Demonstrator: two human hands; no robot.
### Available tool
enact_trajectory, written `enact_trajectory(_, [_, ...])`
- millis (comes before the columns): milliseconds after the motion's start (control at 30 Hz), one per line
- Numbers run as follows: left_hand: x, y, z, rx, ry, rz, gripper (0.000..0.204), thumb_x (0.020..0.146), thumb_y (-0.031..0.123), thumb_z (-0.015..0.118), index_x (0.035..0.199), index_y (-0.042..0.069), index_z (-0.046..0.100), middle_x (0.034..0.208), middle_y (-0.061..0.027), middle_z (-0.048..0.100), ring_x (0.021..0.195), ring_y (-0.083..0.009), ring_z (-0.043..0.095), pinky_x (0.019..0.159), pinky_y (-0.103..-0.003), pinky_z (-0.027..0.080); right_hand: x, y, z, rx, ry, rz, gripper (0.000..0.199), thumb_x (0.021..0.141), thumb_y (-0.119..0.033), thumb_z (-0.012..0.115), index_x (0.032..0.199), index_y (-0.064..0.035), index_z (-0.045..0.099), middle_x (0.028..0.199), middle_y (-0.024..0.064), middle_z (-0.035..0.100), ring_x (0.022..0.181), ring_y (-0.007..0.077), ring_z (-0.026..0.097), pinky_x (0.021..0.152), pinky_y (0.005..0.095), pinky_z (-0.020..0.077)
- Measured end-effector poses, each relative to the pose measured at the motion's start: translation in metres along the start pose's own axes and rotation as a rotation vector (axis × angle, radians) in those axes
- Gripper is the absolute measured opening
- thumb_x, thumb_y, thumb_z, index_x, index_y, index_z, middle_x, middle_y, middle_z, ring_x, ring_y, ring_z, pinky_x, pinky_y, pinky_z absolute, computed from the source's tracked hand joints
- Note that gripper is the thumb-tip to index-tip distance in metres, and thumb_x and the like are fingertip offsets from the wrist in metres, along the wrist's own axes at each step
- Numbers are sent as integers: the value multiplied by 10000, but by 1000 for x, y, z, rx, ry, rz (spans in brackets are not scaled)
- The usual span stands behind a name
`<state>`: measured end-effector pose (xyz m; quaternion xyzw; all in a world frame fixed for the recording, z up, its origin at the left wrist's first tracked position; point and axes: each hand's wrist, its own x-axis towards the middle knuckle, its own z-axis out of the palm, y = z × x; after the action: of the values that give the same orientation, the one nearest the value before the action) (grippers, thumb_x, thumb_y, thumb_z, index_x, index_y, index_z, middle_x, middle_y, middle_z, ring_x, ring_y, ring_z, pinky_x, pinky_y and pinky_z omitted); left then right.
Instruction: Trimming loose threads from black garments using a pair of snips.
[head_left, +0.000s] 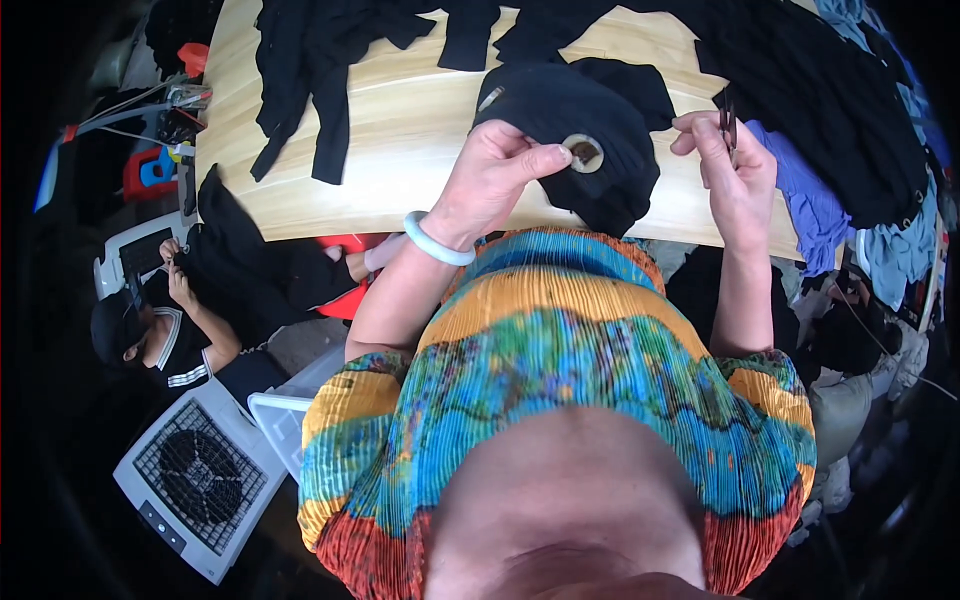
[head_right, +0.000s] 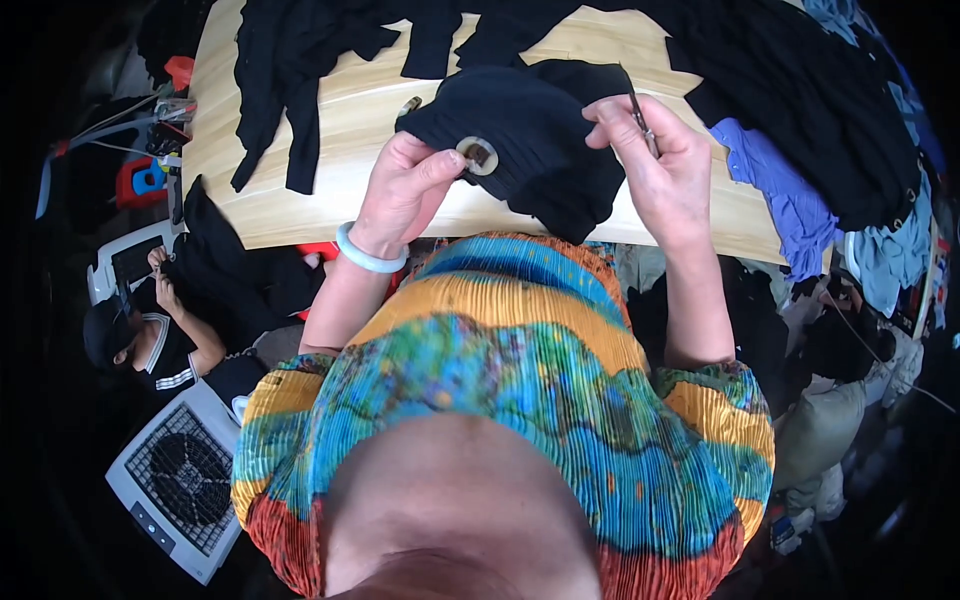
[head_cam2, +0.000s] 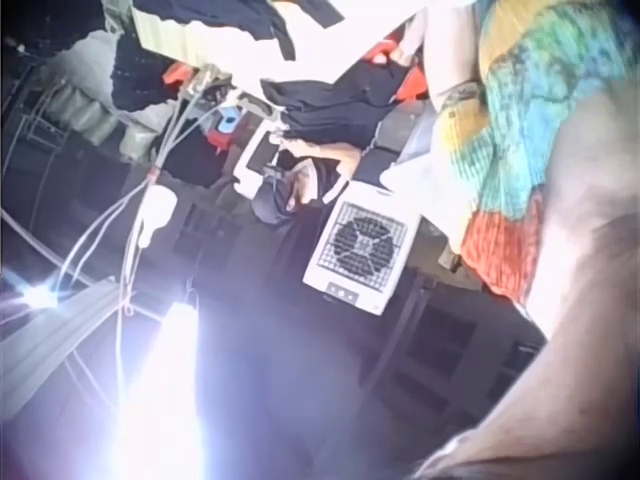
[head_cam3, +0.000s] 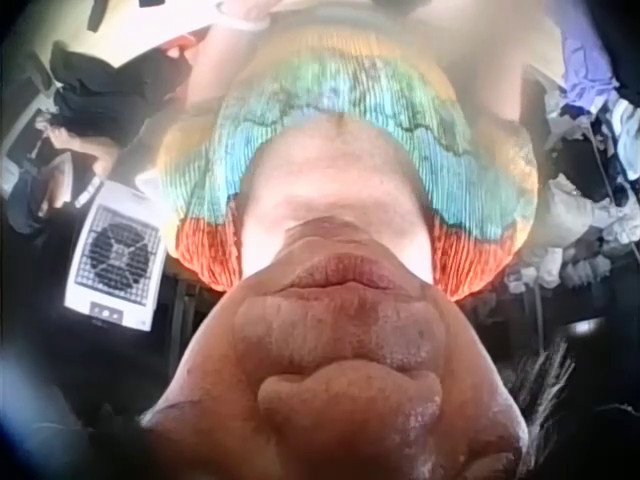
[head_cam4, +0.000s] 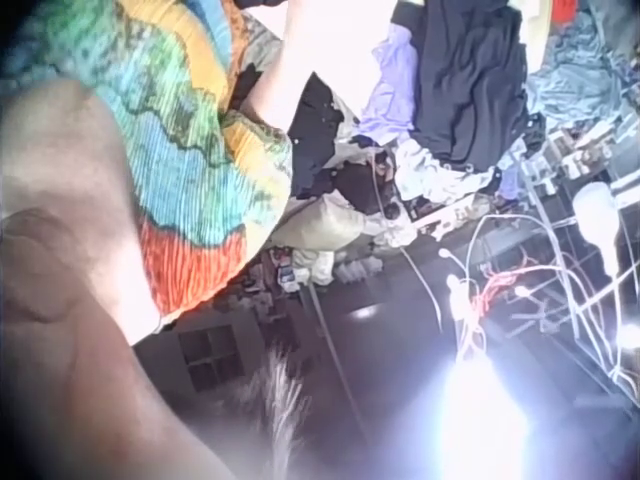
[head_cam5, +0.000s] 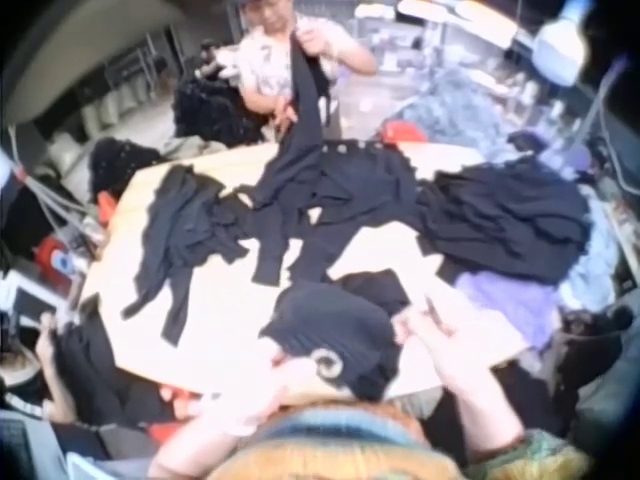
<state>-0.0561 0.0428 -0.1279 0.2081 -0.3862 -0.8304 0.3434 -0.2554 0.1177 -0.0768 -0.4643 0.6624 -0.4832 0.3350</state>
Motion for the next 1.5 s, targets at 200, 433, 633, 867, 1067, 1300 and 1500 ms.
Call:
enact_trajectory(200, [3,0,-2,-4,31,-34,158,733,31,603,889,12,581,804,-42,596,728,-76,545,696,-194,441,-5,-5,18,158,-102,-118,139,752,-29,582,885,8,573,781,14,574,701,68,545,638,174,428])
enact_trajectory(433, [-4,6,-2,-120,-11,36,272,736,3,581,1002,6,529,935,-68,567,850,-115,534,770,-236,427,-9,-5,29,140,-110,-156,131,718,1,601,846,10,579,772,25,580,647,50,517,577,167,404])
enact_trajectory(633, [-9,12,-15,-215,-156,22,331,722,-14,578,1044,9,506,996,-60,548,931,-145,511,823,-278,407,-8,-29,28,-15,-113,-463,235,627,55,614,852,-12,601,864,78,569,565,61,458,504,169,358])
enact_trajectory(867, [-6,6,-12,-147,-200,17,296,699,-17,600,987,22,544,956,-49,565,879,-121,522,797,-253,412,-1,-21,47,-183,-177,-670,270,581,119,534,814,-6,589,883,89,571,658,131,573,519,205,459])
enact_trajectory(1067, [-10,10,-7,-95,-125,66,321,693,-33,610,999,22,535,921,-46,570,846,-120,535,762,-240,433,-6,-15,35,11,17,-341,120,706,78,562,806,12,553,720,52,576,661,83,554,614,181,440])
enact_trajectory(1300, [-8,9,-10,53,-139,136,361,697,-60,601,1038,8,506,913,-57,570,813,-112,546,727,-229,455,-18,-9,29,165,-27,-219,87,738,66,536,816,26,547,730,36,573,637,70,534,595,172,429])
enact_trajectory(1500, [-6,7,-8,72,-143,142,332,707,-44,600,1023,4,512,908,-49,567,808,-103,540,710,-217,453,-20,-5,26,13,13,-297,142,701,59,565,835,12,571,798,47,561,614,66,519,566,173,422])
